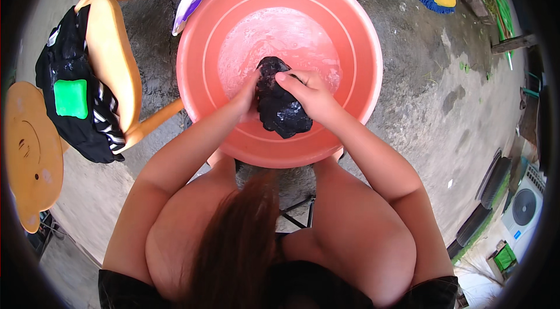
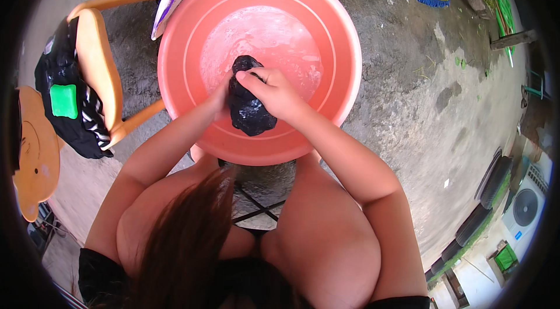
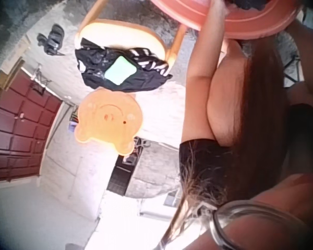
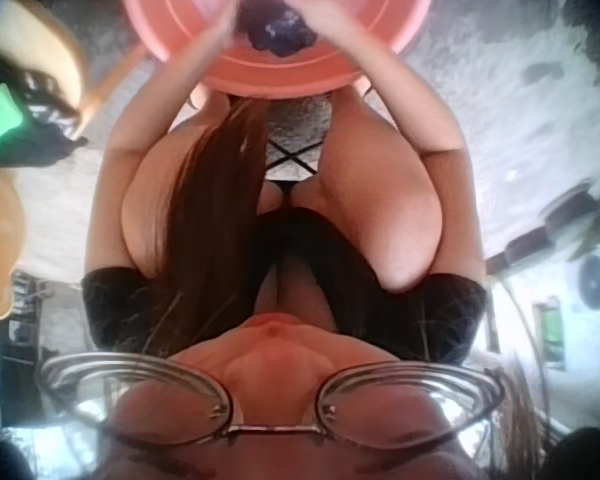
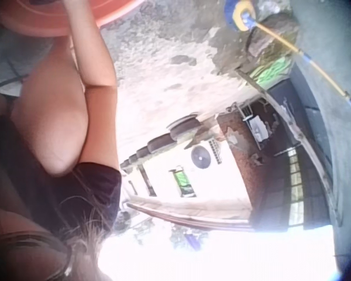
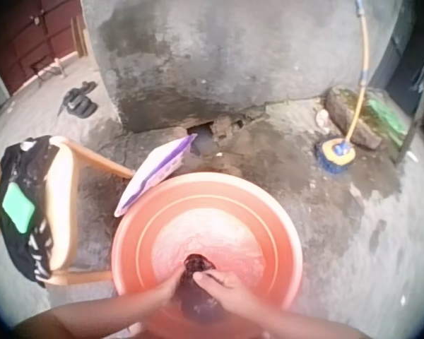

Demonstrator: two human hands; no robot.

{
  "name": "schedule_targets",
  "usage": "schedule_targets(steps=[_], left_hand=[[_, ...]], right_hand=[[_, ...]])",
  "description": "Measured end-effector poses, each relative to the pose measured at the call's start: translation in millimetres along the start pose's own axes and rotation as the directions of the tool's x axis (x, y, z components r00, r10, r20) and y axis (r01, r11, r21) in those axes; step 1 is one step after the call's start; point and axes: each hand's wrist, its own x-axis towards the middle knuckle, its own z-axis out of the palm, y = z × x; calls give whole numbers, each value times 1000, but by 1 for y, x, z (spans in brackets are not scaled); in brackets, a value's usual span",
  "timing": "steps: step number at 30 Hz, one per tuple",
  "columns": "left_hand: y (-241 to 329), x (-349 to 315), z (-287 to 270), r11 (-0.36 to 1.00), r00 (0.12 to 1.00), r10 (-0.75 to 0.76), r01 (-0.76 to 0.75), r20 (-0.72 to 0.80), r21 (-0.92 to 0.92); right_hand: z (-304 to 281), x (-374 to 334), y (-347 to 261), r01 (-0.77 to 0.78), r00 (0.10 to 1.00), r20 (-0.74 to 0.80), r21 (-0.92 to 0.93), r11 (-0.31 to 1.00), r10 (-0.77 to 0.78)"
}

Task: The person places clothes into a basin of water, pours laundry detergent powder from a bag into the basin, and washes the garments by rubbing and squeezing them in the soapy water by hand.

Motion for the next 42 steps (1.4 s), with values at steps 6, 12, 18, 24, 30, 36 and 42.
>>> schedule_targets(steps=[6, 12, 18, 24, 30, 36, 42], left_hand=[[38, -37, 32, 974, 969, 129, -84, 211, -209], [56, -56, 58, 906, 876, 331, -193, 350, -376], [22, -29, 47, 848, 807, 502, -389, 311, -359], [33, -38, 58, 906, 894, 403, -360, 196, -221], [51, -49, 51, 949, 938, 314, -303, 146, -88], [60, -46, 30, 775, 803, 592, -590, 66, 227], [67, -52, 31, 706, 726, 680, -687, 108, 175]], right_hand=[[5, -2, -40, 305, 952, 159, -466, 831, -260], [7, 0, -45, 511, 662, 162, -812, 283, -732], [28, 3, -28, 507, 595, 280, -858, 82, -754], [23, 7, -32, 562, 486, 370, -826, -41, -792], [1, 5, -24, 596, 641, 275, -766, 239, -716], [-38, 4, 5, 486, 737, -46, -657, 576, -674], [-59, 8, -10, 377, 822, -219, -482, 791, -525]])
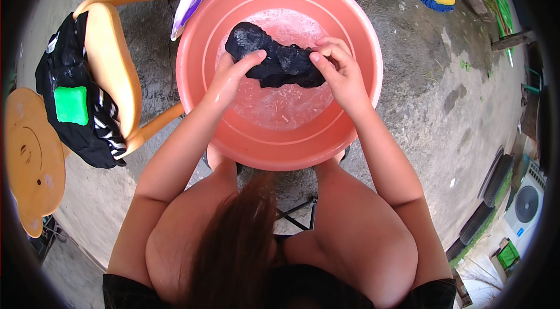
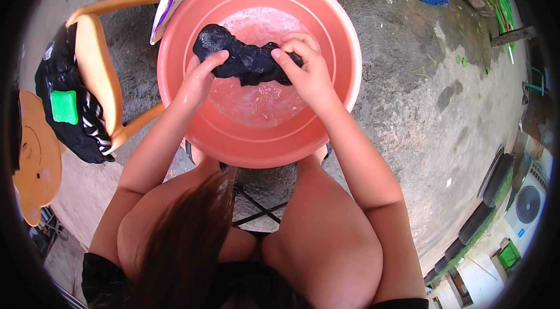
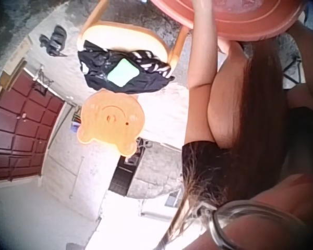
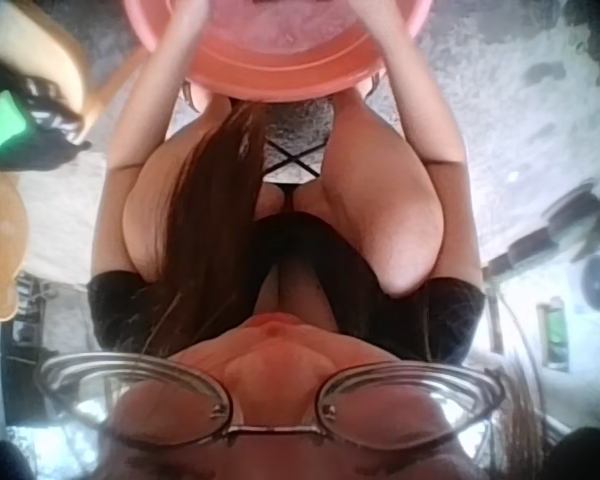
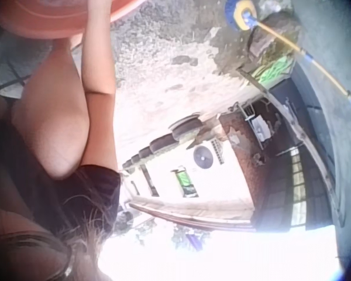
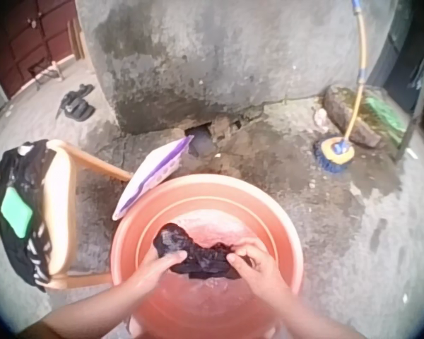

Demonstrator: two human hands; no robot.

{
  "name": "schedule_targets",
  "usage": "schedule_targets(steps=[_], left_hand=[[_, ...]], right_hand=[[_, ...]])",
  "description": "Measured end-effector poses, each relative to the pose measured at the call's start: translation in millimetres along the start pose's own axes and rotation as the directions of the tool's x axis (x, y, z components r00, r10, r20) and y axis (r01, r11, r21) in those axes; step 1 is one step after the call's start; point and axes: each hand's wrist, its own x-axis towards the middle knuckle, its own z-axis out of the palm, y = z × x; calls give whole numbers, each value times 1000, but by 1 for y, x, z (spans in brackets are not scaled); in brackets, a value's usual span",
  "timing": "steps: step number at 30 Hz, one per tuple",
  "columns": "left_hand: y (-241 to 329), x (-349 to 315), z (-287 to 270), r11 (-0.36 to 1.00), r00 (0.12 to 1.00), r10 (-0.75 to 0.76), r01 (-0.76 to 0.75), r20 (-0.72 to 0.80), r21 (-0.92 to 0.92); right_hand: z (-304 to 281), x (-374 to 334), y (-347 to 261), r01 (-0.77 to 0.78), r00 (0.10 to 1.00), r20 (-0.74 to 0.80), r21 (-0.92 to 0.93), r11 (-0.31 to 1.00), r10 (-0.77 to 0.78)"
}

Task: The person places clothes into a basin of water, pours laundry detergent powder from a bag into the basin, and washes the garments by rubbing and squeezing them in the soapy water by hand.

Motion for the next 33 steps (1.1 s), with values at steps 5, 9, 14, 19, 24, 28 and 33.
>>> schedule_targets(steps=[5, 9, 14, 19, 24, 28, 33], left_hand=[[10, 0, 1, 986, 990, 139, -136, 24, -92], [6, 3, 0, 976, 984, 174, -168, 29, -135], [-32, 12, -42, 744, 971, -69, -103, 229, 660], [-80, -7, -29, -30, 883, 192, -430, 428, 902], [-97, 1, -14, -233, 771, 230, -549, 594, 803], [-111, 5, -38, -326, 868, -89, -488, 488, 809], [-109, -3, -30, -295, 836, -193, -549, 514, 782]], right_hand=[[-21, 13, -19, -102, 994, -5, 234, 967, 106], [-27, 4, -2, -143, 988, 90, 184, 972, 128], [-10, -20, 43, -67, 883, 406, -383, 921, 234], [18, -38, 78, 187, 913, 388, -677, 712, 130], [17, -20, 94, 178, 984, 169, -867, 466, -61], [10, -15, 110, 229, 886, 312, -938, 262, 343], [7, -28, 114, 215, 824, 310, -946, 245, 475]])
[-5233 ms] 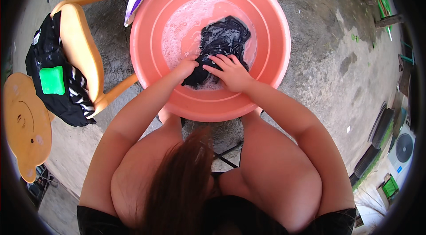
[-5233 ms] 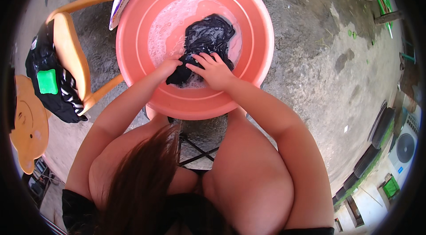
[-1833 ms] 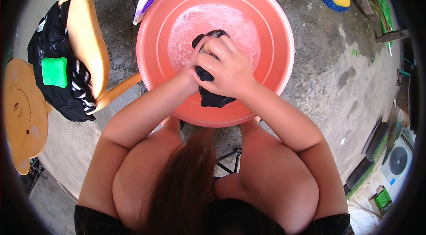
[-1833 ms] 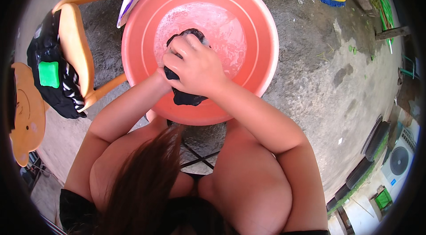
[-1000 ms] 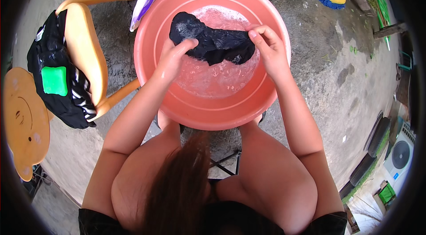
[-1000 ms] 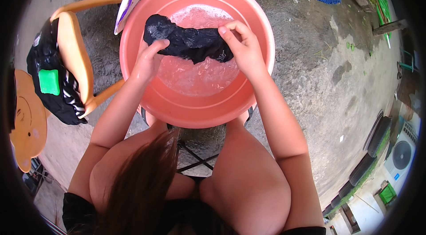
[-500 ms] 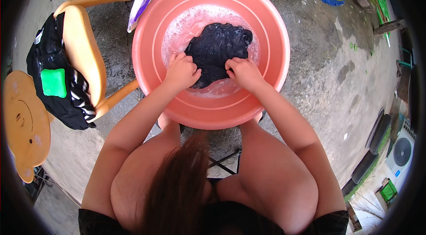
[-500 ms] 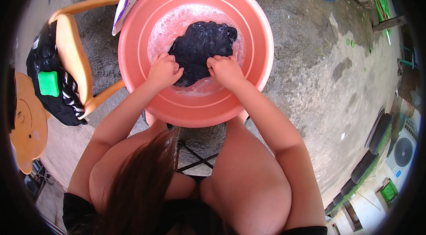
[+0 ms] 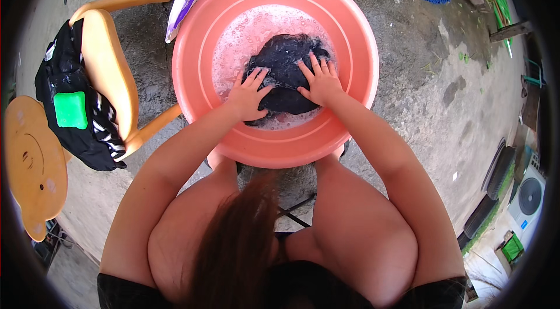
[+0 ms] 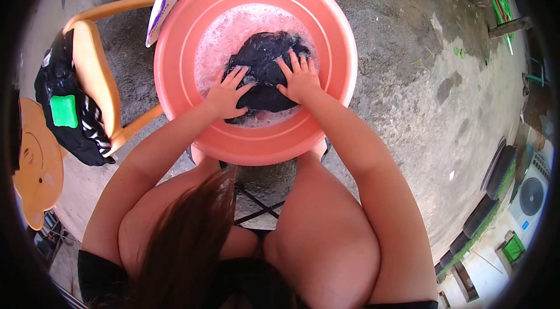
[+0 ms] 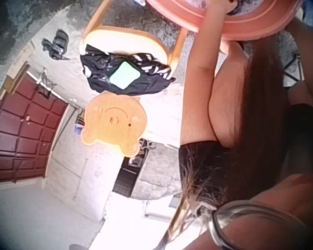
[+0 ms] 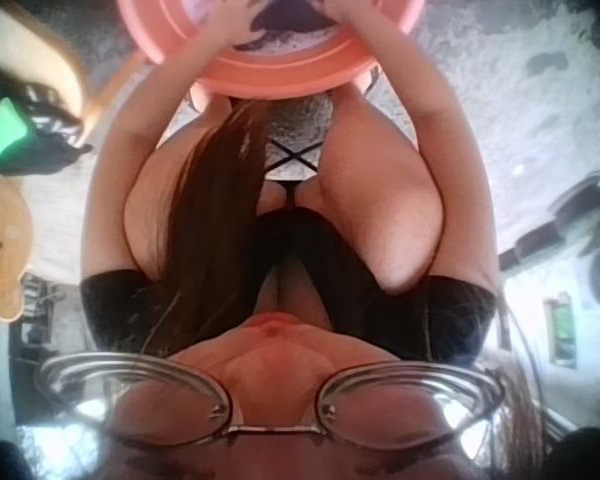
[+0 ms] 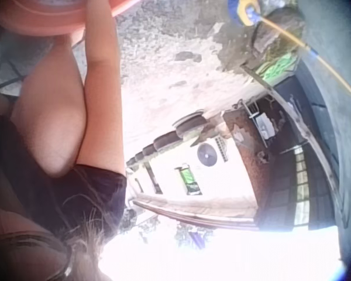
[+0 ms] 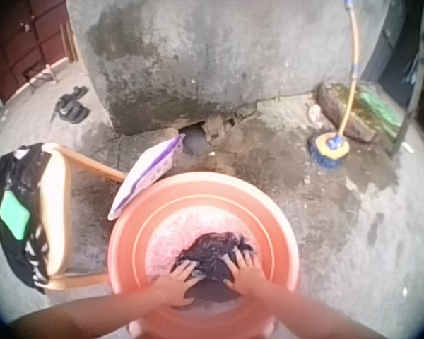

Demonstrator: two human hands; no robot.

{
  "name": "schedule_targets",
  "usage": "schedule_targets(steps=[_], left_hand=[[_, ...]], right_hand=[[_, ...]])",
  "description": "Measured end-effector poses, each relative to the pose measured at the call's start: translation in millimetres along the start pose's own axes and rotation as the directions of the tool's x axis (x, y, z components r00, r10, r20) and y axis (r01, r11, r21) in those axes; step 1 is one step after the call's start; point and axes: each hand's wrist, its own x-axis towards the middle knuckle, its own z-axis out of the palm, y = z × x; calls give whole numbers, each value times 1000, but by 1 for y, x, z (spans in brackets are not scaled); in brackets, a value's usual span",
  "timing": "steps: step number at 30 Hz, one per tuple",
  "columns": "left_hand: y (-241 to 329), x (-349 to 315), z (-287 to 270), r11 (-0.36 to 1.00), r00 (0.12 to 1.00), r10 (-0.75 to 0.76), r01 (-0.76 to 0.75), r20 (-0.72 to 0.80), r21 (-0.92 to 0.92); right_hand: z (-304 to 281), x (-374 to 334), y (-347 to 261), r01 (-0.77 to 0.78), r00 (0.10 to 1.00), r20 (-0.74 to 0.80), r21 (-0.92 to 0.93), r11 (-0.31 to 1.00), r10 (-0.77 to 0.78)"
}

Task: The person places clothes into a basin of water, pours laundry detergent powder from a bag into the basin, and washes the garments by rubbing and squeezing them in the soapy water by hand.

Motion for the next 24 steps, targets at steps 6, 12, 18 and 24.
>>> schedule_targets(steps=[6, 12, 18, 24], left_hand=[[2, 2, -3, 980, 996, -41, 24, -84, -198], [-6, 18, 0, 996, 954, 26, -52, -300, -77], [-16, 16, 14, 993, 993, -110, 109, 39, 36], [-19, 16, 17, 982, 984, -175, 177, 35, -71]], right_hand=[[-14, -12, -24, 161, 984, -79, 50, 986, -157], [1, -8, -20, 299, 869, -419, 22, 954, -262], [1, 1, -4, 74, 997, -21, 19, 997, -74], [3, 1, -5, -4, 1000, 29, 42, 999, 3]])
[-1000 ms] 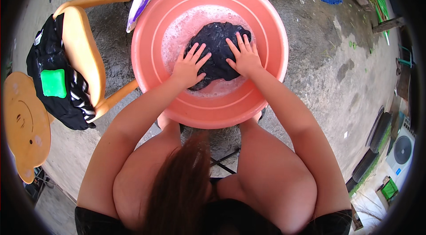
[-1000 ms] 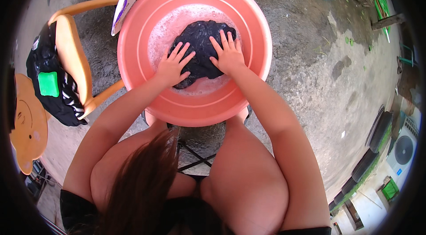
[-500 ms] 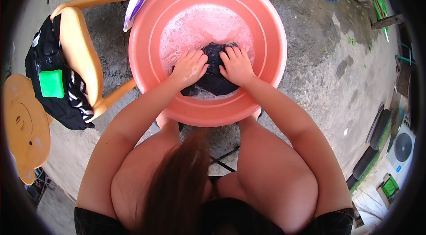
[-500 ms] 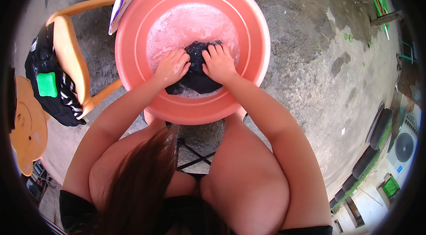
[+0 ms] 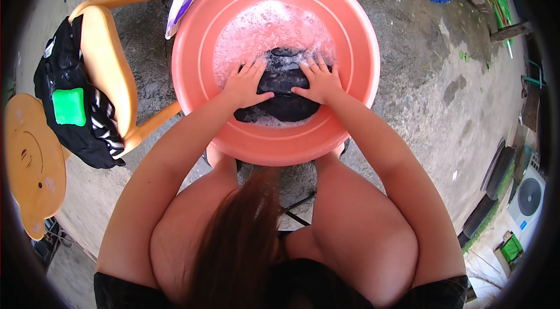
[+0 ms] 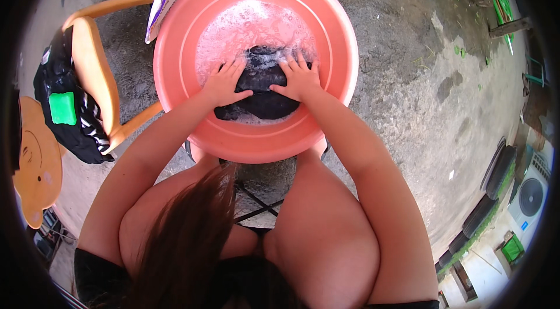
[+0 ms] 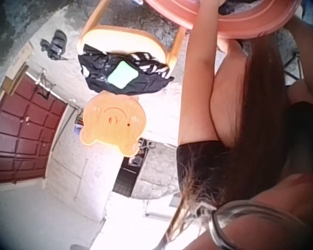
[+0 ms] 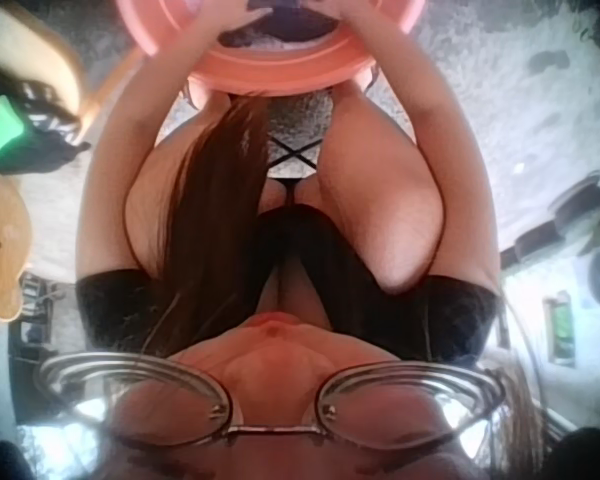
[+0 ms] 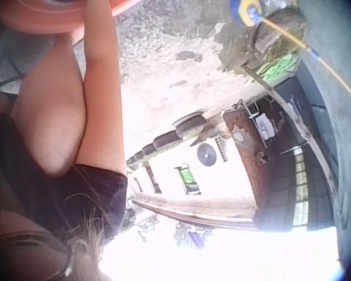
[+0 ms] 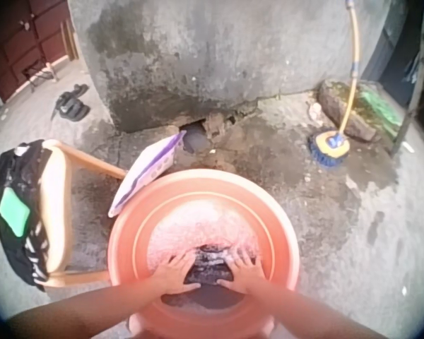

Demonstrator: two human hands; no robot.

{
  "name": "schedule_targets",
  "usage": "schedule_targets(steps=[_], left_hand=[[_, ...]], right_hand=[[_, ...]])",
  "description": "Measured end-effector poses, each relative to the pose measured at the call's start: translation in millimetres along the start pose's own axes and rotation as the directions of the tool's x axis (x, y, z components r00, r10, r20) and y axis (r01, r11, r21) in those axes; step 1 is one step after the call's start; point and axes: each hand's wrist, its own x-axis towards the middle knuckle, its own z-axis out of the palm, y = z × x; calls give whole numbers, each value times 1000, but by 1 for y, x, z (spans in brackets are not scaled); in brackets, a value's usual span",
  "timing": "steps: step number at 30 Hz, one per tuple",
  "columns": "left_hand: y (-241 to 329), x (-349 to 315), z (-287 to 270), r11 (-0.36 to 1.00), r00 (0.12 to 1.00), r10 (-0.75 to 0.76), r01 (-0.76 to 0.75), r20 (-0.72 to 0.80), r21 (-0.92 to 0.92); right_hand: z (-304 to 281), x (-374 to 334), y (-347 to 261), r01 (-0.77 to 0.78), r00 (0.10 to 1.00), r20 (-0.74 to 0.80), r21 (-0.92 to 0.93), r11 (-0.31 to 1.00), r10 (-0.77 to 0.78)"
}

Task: The person places clothes into a basin of water, pours laundry detergent powder from a bag into the basin, and washes the garments by rubbing and squeezing them in the soapy water by hand.

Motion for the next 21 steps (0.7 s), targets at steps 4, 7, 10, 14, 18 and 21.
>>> schedule_targets(steps=[4, 7, 10, 14, 18, 21], left_hand=[[-11, 11, 5, 862, 889, -239, 10, -391, -506], [-8, 11, 6, 801, 918, -176, -77, -356, -594], [10, 22, 0, 496, 963, -267, 176, 44, -850], [33, 18, -11, -329, 896, -336, 177, 291, -927], [62, 12, -52, -784, 866, -268, 59, 422, -618], [85, 10, -88, -676, 888, -320, 31, 331, -736]], right_hand=[[4, 9, -2, 5, 928, -353, 330, 944, 118], [1, 12, -3, 45, 979, -200, 454, 890, 52], [9, 14, -7, 115, 989, -149, 760, 640, -1], [-22, -8, -65, 300, 923, -366, 879, 371, 121], [-70, -29, -89, 436, 776, -630, 577, 691, 37], [-92, -12, -66, 369, 742, -662, 532, 762, 103]])
